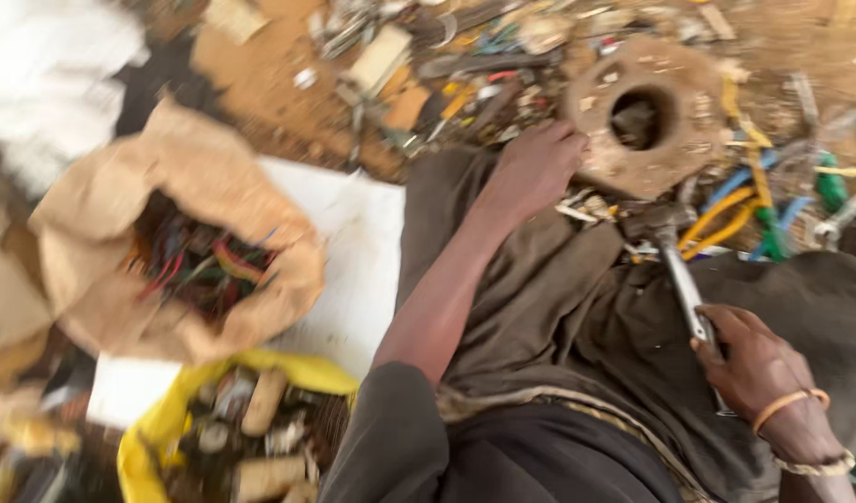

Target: The person dismantles small electrical components, likely switches or sockets, using a hammer, pliers, and a screwdriver. They repeatedly strike the components on a metal anvil to break them apart, then use pliers to pull out metal pins and wires, and a screwdriver to pry open plastic casings.

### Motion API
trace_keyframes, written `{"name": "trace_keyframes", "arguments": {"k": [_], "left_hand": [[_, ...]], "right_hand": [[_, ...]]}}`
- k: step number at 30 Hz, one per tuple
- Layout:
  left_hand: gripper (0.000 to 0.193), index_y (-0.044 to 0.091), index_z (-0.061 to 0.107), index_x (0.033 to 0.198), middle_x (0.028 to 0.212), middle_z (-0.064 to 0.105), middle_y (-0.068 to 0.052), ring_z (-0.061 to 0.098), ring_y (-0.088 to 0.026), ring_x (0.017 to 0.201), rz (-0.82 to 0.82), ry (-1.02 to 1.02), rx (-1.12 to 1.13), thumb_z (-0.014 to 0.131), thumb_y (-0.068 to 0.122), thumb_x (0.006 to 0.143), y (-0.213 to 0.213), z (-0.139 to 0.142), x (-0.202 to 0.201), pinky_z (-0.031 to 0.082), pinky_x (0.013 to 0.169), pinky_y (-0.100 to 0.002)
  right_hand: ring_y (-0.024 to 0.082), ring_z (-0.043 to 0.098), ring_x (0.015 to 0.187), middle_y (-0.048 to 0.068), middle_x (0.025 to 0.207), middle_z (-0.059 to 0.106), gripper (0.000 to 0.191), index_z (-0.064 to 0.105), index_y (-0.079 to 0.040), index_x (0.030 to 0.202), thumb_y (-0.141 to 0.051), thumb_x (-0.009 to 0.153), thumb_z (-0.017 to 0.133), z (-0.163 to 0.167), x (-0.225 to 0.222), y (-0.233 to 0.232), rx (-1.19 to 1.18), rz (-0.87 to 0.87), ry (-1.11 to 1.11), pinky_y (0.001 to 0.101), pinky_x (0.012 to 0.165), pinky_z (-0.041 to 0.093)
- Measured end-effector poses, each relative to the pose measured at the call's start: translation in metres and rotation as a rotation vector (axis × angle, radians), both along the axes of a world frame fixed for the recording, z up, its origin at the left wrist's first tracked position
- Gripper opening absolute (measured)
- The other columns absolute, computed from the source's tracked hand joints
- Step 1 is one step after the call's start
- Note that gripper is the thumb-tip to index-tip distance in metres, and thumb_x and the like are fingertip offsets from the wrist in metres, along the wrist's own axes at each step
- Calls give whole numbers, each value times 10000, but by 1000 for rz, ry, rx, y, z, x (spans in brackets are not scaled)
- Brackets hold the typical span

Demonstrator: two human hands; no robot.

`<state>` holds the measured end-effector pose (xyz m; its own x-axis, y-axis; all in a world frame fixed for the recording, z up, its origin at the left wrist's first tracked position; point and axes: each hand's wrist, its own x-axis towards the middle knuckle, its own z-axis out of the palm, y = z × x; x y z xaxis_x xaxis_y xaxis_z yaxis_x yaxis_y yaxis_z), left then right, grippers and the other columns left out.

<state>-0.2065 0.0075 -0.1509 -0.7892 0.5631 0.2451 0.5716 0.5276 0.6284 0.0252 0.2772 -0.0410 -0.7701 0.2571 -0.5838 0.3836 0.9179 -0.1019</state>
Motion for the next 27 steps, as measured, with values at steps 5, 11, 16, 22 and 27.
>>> {"name": "trace_keyframes", "arguments": {"k": [5, 11, 16, 22, 27], "left_hand": [[321, 181, 738, 1114, 1162, 735, -91, 687, -271, 1049, 323, -73, -291, 580, 35, 875, -189, 90, 132, 559, 922, -401], [146, 85, 722, 1014, 1013, 769, -128, 734, -302, 963, 615, -629, -1206, 623, 181, 967, -336, 140, 268, 595, 871, -421], [271, 35, 748, 1065, 1081, 746, -155, 687, -341, 1011, 888, -287, -693, 730, 252, 903, -280, 149, 264, 561, 923, -444], [101, 87, 740, 1008, 981, 748, -100, 662, -336, 940, 477, 24, 15, 761, 174, 961, -104, 56, 74, 505, 1011, -481], [412, 53, 715, 1138, 1336, 641, -190, 599, -371, 1225, 444, -170, -137, 776, 374, 886, -6, 6, -26, 467, 1026, -475]], "right_hand": [[377, 678, 1122, 135, 1261, 709, 466, 672, -152, 1338, -390, 937, 673, -4, -8, 7, -46, 154, 235, 477, 925, 551], [336, 728, 975, 152, 1116, 734, 377, 706, -116, 1286, -326, 975, 661, -28, -57, 2, -196, 128, 292, 444, 858, 579], [374, 698, 1013, 175, 1132, 718, 357, 699, -47, 1188, -335, 979, 671, -90, -121, -59, -266, 422, 450, 473, 881, 566], [344, 694, 1063, 98, 1160, 707, 212, 702, -103, 1116, -136, 919, 629, -146, -138, -84, -121, 549, 238, 445, 886, 581], [351, 726, 947, 134, 1119, 730, 332, 712, -93, 1224, -3, 920, 612, -135, -121, -55, -343, 198, 483, 425, 821, 581]]}}
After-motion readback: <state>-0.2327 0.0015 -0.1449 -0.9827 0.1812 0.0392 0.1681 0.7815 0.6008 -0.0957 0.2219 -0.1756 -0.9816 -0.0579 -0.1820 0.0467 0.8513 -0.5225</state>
